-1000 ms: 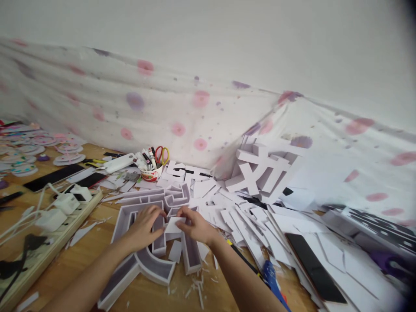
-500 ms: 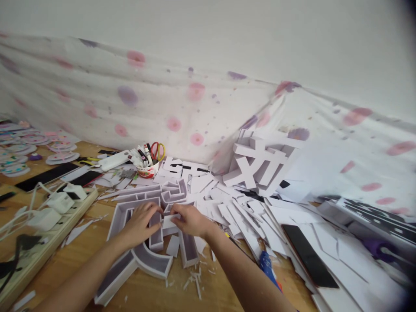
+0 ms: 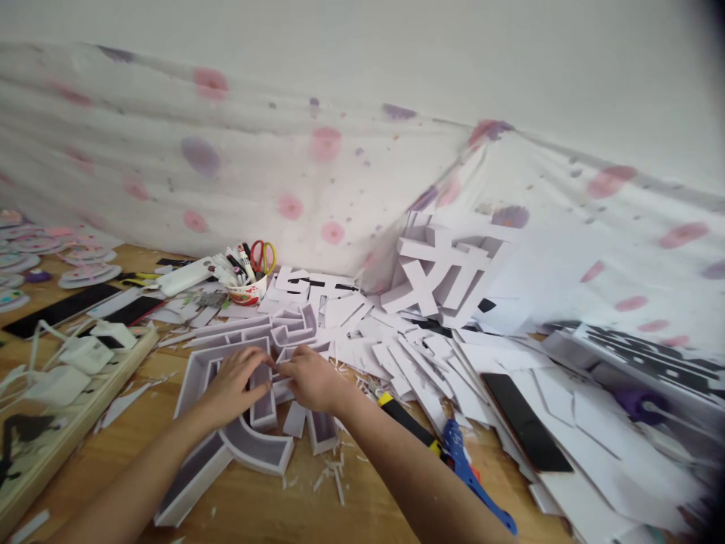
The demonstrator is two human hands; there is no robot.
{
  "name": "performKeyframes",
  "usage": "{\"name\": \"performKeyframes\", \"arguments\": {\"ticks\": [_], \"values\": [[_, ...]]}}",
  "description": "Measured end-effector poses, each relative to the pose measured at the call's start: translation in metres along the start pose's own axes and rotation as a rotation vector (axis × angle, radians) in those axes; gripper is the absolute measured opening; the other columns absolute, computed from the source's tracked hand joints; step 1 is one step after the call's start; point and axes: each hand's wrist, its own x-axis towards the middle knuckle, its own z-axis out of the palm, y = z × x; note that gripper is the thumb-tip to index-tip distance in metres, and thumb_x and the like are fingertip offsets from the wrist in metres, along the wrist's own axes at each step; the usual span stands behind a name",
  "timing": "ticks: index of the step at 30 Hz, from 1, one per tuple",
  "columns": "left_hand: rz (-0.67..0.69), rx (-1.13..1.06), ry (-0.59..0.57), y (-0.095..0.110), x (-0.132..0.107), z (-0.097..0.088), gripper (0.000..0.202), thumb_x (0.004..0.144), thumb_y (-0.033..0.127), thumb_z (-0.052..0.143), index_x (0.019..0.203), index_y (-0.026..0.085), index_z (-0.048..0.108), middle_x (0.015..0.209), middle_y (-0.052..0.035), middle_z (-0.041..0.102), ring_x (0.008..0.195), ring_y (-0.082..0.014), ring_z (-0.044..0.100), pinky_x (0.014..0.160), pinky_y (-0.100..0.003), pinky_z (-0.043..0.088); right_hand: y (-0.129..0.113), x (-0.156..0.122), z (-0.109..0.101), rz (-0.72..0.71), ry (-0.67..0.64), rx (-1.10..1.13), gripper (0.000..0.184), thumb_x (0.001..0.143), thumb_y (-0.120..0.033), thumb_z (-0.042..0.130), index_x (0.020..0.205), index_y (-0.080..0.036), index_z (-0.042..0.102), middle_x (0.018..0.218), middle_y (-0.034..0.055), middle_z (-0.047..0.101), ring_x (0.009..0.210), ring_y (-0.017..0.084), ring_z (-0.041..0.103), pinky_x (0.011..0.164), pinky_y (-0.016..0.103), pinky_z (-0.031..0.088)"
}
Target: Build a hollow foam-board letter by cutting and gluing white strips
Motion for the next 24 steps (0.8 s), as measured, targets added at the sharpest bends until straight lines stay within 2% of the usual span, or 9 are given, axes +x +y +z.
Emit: {"name": "performKeyframes", "arguments": {"ticks": [7,24], "values": [[0.04,0.006,0.042,-0.004,-0.0012,0.0044,0.025,0.076,0.031,0.05,0.1,0.025,0.055,0.11,-0.0042,0.054,0.11,-0.0254,0.048,0.092,-0.042,0.036,0.0021,-0.0044,0.0058,0.041,-0.001,-0.045,0.015,0.072,-0.014,0.056,0.083,-0.018,0.066,0.068,0.0048,0.062,0.079,0.021,0.049,0.071,0.028,0.036],[0.032,0.002,0.018,0.0013,0.0005,0.0004,0.025,0.075,0.032,0.051,0.098,0.024,0.056,0.109,-0.0049,0.054,0.109,-0.0262,0.048,0.092,-0.043,0.037,0.002,-0.0036,0.0054,0.078,-0.025,-0.069,0.019,0.071,-0.019,0.057,0.086,-0.02,0.068,0.075,0.0073,0.061,0.087,0.022,0.049,0.075,0.031,0.034]]}}
